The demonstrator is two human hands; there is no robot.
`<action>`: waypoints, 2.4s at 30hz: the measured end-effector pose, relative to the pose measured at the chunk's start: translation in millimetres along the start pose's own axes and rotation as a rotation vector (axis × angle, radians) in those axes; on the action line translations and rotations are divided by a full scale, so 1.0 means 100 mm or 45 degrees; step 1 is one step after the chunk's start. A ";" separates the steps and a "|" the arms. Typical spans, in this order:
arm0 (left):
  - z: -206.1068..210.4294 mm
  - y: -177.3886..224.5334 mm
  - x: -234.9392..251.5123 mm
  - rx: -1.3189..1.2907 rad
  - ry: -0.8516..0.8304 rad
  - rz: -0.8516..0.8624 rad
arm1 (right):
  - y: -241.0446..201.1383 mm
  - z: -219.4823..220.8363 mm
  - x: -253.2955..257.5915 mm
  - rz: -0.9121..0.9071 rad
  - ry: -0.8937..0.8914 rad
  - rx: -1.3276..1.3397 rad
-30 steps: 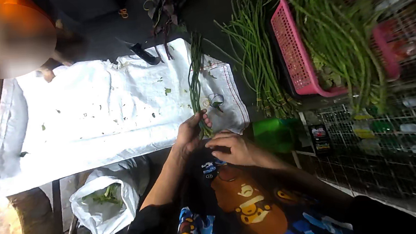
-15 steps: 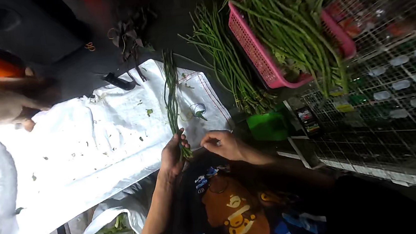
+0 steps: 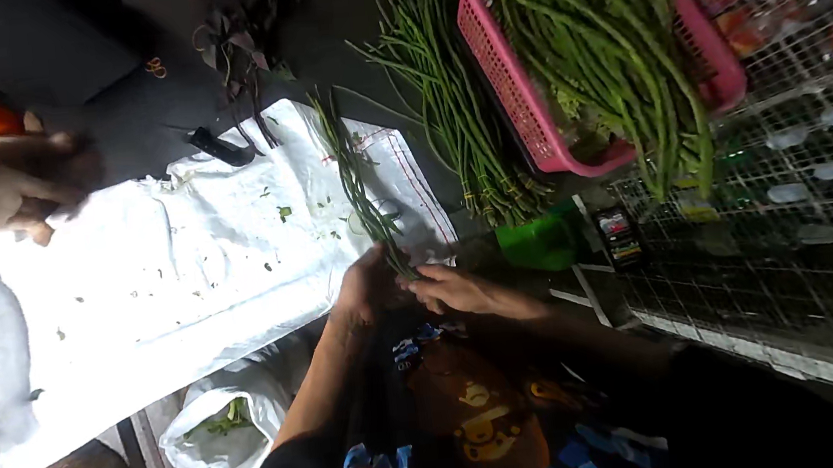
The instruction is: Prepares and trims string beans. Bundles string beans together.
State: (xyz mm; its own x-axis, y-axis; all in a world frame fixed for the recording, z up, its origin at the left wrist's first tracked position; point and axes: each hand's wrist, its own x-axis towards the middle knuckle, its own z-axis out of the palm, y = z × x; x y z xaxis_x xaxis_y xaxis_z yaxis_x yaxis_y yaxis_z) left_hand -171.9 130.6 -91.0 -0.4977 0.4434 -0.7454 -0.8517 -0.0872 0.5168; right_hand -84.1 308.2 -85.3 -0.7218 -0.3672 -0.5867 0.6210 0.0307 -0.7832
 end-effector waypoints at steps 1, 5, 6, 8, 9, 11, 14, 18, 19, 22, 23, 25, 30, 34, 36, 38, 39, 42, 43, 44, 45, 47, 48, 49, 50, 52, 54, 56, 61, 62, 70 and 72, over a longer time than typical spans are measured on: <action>-0.01 0.07 0.07 -0.028 0.003 -0.004 | 0.03 -0.05 -0.05 -0.031 -0.020 0.070; 0.09 0.49 0.25 -0.043 -0.097 0.103 | 0.04 -0.22 -0.24 -0.215 0.018 0.084; 0.18 0.64 0.27 -0.002 -0.118 0.136 | 0.01 -0.25 -0.28 -0.259 0.058 0.011; 0.39 0.95 0.36 0.114 -0.156 0.227 | -0.08 -0.31 -0.39 -0.301 0.197 -0.177; 0.51 1.11 0.43 0.177 -0.163 0.278 | -0.13 -0.33 -0.45 -0.297 0.311 -0.281; 0.84 1.44 0.54 0.286 -0.130 0.383 | -0.22 -0.39 -0.58 -0.277 0.546 -0.458; 1.40 1.89 0.73 0.287 -0.013 0.600 | -0.16 -0.57 -0.72 -0.372 0.858 -0.560; 1.99 2.07 1.11 0.571 -0.017 0.812 | -0.07 -0.84 -0.82 -0.359 1.243 -0.686; 2.08 2.04 1.21 0.734 0.014 0.781 | -0.03 -0.90 -0.81 -0.340 1.313 -0.736; 2.15 1.74 1.53 1.019 0.206 0.579 | 0.11 -1.09 -0.67 -0.177 1.434 -0.851; 2.10 1.55 1.60 1.061 0.272 0.537 | 0.18 -1.15 -0.61 -0.131 1.448 -0.876; 1.95 1.09 1.67 1.083 0.375 0.454 | 0.39 -1.28 -0.47 -0.223 1.564 -0.977; 1.53 0.08 1.63 0.720 0.263 0.304 | 0.49 -1.40 -0.38 -0.502 1.639 -1.139; 1.59 -0.14 1.50 0.632 0.110 0.209 | 0.36 -1.28 -0.38 -0.411 1.497 -1.212; 1.66 -0.16 1.49 0.680 0.038 0.188 | 0.30 -1.20 -0.36 -0.311 1.420 -1.241; 1.71 -0.15 1.52 0.625 -0.041 0.167 | 0.27 -1.14 -0.31 -0.210 1.363 -1.253; 1.70 -0.14 1.55 0.569 -0.091 0.152 | 0.24 -1.13 -0.29 -0.179 1.348 -1.251; 1.61 -0.13 1.61 0.386 -0.266 0.087 | 0.13 -1.13 -0.32 -0.029 1.252 -1.245; 1.57 -0.14 1.64 0.329 -0.321 0.068 | 0.10 -1.13 -0.34 0.019 1.211 -1.258; 1.53 -0.14 1.66 0.280 -0.387 0.059 | 0.07 -1.14 -0.36 0.065 1.173 -1.283; 1.51 -0.13 1.69 0.243 -0.457 0.058 | 0.06 -1.14 -0.38 0.103 1.139 -1.309; 1.48 -0.11 1.75 0.172 -0.526 0.061 | 0.04 -1.15 -0.39 0.109 1.108 -1.315; 1.49 -0.10 1.78 0.126 -0.508 0.057 | 0.04 -1.15 -0.38 0.088 1.105 -1.290; 1.51 -0.11 1.80 0.068 -0.473 0.049 | 0.04 -1.15 -0.38 0.064 1.099 -1.253; 1.54 -0.12 1.82 0.006 -0.439 0.033 | 0.06 -1.16 -0.38 0.036 1.098 -1.220; 1.59 -0.17 1.80 -0.100 -0.467 0.011 | 0.12 -1.17 -0.38 -0.029 1.120 -1.190; 1.57 -0.20 1.81 -0.159 -0.605 0.018 | 0.16 -1.21 -0.37 -0.069 1.131 -1.197; 1.56 -0.23 1.85 -0.207 -0.663 0.031 | 0.15 -1.22 -0.42 -0.068 1.088 -1.166; 1.47 -0.24 1.72 -0.245 -0.591 0.147 | -0.03 -1.02 -0.57 -0.317 0.999 -1.025; 1.42 -0.22 1.64 -0.262 -0.584 0.170 | -0.07 -0.94 -0.61 -0.410 0.981 -0.972; 0.79 -0.17 1.16 -0.028 -0.429 0.440 | 0.00 -0.93 -0.80 -0.609 0.986 -0.258; 0.75 -0.20 1.12 0.016 -0.428 0.411 | 0.24 -1.00 -0.77 -0.571 1.020 -0.234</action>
State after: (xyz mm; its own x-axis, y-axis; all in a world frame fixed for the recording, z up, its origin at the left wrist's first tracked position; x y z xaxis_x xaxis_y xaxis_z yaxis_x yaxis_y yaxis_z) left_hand -198.1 248.8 -153.7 -0.6545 0.6602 -0.3684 -0.6586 -0.2586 0.7067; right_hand -44.0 429.8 -79.7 -0.9202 0.3674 -0.1351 0.2248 0.2133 -0.9508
